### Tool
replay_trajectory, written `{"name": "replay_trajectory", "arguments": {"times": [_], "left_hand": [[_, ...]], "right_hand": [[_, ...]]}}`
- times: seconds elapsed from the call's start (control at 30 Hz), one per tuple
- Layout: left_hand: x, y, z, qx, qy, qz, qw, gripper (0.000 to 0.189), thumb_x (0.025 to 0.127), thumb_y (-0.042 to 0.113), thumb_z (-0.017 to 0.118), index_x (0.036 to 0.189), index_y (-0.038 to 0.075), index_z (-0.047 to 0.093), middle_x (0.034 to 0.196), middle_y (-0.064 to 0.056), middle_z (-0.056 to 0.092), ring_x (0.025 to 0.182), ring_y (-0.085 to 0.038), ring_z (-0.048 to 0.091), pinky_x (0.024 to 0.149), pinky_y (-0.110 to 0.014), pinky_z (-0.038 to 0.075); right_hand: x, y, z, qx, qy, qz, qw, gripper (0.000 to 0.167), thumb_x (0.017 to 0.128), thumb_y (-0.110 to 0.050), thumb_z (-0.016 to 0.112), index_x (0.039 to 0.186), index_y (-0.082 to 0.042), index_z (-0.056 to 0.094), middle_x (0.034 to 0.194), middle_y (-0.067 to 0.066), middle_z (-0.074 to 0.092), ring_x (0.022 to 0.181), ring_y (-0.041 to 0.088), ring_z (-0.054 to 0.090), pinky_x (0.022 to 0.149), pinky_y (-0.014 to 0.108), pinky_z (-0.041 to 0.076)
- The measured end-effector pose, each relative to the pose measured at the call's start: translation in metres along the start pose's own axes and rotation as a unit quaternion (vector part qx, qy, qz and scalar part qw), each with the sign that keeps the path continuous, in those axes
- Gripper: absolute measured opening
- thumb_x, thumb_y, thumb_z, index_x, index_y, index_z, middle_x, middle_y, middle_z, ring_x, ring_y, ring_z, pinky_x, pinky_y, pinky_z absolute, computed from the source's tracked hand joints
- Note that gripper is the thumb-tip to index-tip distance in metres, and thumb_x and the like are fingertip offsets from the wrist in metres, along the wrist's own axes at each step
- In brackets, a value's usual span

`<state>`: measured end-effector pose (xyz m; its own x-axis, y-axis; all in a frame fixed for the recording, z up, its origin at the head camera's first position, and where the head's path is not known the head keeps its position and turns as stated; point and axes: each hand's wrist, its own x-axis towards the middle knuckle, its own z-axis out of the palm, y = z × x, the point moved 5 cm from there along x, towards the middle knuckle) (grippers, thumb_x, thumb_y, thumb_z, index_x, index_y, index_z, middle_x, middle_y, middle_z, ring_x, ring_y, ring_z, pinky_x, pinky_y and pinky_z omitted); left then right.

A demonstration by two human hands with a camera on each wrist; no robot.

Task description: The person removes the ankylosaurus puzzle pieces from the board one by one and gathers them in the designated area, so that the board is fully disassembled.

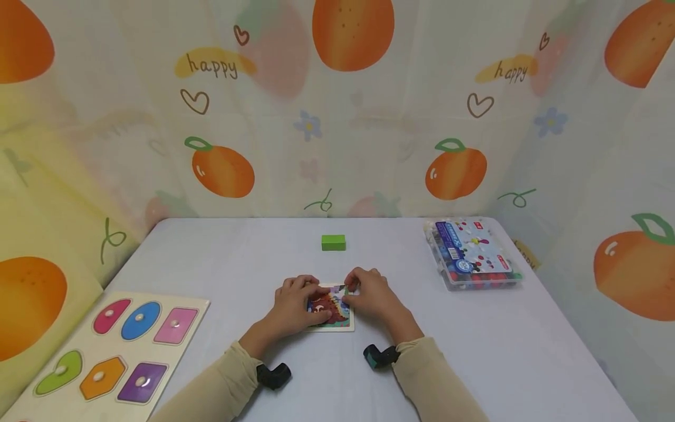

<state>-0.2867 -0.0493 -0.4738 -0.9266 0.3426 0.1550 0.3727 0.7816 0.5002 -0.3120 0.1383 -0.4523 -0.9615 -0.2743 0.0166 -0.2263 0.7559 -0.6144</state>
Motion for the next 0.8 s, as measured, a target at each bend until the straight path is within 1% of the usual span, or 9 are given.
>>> {"name": "replay_trajectory", "arguments": {"times": [0.1,0.2,0.37,0.6,0.7,0.8], "left_hand": [[0.0005,0.0030,-0.0006,-0.007,0.003,-0.004,1.0000,0.050,0.080,0.054,0.072,0.123,0.028,0.068,0.131,0.000,0.048,0.123,-0.029,0.036,0.097,-0.053,0.028],[0.0009,0.0060,-0.0019,-0.010,0.003,-0.007,0.9999,0.049,0.080,0.052,0.073,0.122,0.028,0.068,0.131,0.000,0.048,0.123,-0.029,0.035,0.098,-0.053,0.028],[0.0012,0.0075,-0.0031,-0.013,0.004,-0.006,0.9999,0.049,0.080,0.053,0.073,0.122,0.027,0.068,0.130,-0.001,0.048,0.122,-0.029,0.036,0.097,-0.053,0.028],[-0.0022,0.0009,-0.0004,-0.004,-0.001,-0.014,0.9999,0.049,0.080,0.055,0.072,0.120,0.028,0.068,0.130,0.000,0.048,0.122,-0.029,0.035,0.097,-0.054,0.027],[-0.0020,0.0004,-0.0009,-0.008,0.000,-0.013,0.9999,0.049,0.080,0.055,0.072,0.121,0.028,0.068,0.131,0.000,0.048,0.124,-0.029,0.034,0.098,-0.054,0.026],[-0.0011,0.0017,-0.0017,-0.014,0.000,-0.010,0.9999,0.049,0.080,0.054,0.072,0.121,0.027,0.068,0.131,-0.001,0.048,0.124,-0.030,0.034,0.099,-0.054,0.026]], "right_hand": [[-0.0002,0.0005,-0.0002,0.008,0.003,-0.002,1.0000,0.028,0.080,-0.018,0.082,0.102,-0.018,0.064,0.083,-0.008,0.058,0.086,0.017,0.050,0.083,0.038,0.043],[0.0001,0.0015,-0.0002,0.009,0.001,-0.005,0.9999,0.027,0.081,-0.017,0.082,0.105,-0.019,0.068,0.080,-0.009,0.058,0.084,0.016,0.051,0.081,0.036,0.043],[0.0001,0.0005,-0.0022,-0.001,0.002,-0.021,0.9998,0.023,0.082,-0.019,0.081,0.103,-0.017,0.073,0.077,-0.009,0.058,0.081,0.014,0.052,0.078,0.034,0.044],[-0.0015,-0.0011,-0.0011,-0.012,-0.020,-0.035,0.9991,0.026,0.080,-0.021,0.083,0.103,-0.014,0.074,0.086,-0.008,0.062,0.080,0.010,0.055,0.077,0.033,0.048],[-0.0010,-0.0014,-0.0037,-0.024,-0.011,-0.038,0.9989,0.025,0.079,-0.023,0.084,0.101,-0.015,0.075,0.087,-0.008,0.064,0.079,0.008,0.055,0.076,0.032,0.048],[-0.0006,-0.0015,-0.0085,-0.037,0.001,-0.045,0.9983,0.025,0.078,-0.026,0.085,0.098,-0.015,0.076,0.083,-0.008,0.063,0.076,0.008,0.055,0.072,0.031,0.048]]}}
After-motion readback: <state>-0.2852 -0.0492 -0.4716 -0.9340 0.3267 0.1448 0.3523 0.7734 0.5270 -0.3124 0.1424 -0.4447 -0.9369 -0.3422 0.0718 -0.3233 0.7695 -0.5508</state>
